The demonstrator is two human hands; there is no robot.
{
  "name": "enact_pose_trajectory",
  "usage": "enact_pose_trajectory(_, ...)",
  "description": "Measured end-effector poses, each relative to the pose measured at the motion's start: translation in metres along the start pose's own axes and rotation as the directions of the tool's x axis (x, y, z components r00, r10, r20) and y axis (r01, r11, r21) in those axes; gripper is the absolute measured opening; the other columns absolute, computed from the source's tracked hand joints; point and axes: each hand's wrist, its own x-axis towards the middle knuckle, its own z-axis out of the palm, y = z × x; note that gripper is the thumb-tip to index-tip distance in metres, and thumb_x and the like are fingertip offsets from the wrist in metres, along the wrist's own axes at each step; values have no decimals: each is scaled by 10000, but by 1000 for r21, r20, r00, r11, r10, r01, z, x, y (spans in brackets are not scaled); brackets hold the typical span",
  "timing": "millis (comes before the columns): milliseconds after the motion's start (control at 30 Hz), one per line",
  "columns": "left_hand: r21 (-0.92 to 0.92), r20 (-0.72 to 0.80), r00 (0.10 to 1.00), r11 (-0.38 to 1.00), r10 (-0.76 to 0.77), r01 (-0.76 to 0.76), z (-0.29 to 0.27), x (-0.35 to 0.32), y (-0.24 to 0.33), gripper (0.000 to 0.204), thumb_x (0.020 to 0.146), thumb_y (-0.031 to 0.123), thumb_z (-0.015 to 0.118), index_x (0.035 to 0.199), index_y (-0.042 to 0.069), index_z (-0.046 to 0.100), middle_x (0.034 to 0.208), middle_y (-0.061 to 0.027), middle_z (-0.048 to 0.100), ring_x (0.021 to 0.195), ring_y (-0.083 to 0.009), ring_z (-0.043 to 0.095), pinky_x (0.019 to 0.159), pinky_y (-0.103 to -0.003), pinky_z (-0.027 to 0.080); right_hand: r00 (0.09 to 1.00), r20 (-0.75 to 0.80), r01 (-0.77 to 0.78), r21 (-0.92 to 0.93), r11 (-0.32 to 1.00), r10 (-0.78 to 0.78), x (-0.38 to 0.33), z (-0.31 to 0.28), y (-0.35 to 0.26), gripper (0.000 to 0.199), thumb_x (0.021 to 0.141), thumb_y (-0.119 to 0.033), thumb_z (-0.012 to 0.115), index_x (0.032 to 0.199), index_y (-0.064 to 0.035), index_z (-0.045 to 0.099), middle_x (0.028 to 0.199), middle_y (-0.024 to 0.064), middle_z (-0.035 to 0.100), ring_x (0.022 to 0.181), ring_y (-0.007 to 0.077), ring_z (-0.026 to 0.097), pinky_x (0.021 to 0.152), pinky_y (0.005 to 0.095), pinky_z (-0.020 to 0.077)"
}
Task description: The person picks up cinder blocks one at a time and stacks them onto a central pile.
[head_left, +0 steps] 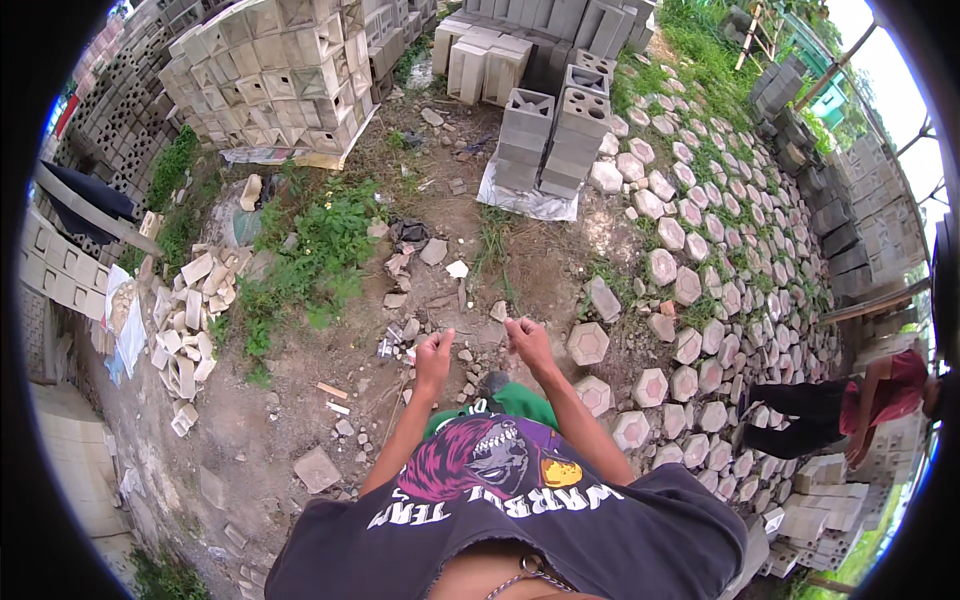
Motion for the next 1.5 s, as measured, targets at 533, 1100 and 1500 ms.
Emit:
enact_pose_trajectory(533, 83, 27, 999, 996, -32, 29, 84, 85, 18, 425, 920, 315, 598, 596, 79, 458, 566, 53, 425, 529, -39, 350, 460, -259, 289, 974, -187, -84, 238, 968, 130, 66, -95, 1, 237, 906, -257, 601, 819, -37, 591, 601, 7, 536, 514, 88, 502, 499, 255, 418)
enact_pose_trajectory(1100, 115, 100, 995, 993, 10, -22, 141, 302, 124, 446, 932, 285, 588, 577, 92, 398, 547, 62, 362, 518, -54, 294, 462, -289, 257, 934, -306, -104, 269, 957, 187, 225, -98, -106, 242, 910, -266, 614, 801, -52, 580, 618, 2, 546, 533, 87, 522, 506, 246, 433)
enact_pose_trajectory(1500, 152, 275, 956, 987, -98, 57, 204, 386, 150, 451, 923, 318, 608, 587, 84, 420, 556, 58, 370, 529, -51, 302, 465, -275, 261, 899, -368, -123, 304, 945, 236, 291, -121, -144, 229, 909, -256, 610, 803, -56, 582, 634, 9, 568, 552, 90, 535, 523, 245, 443)
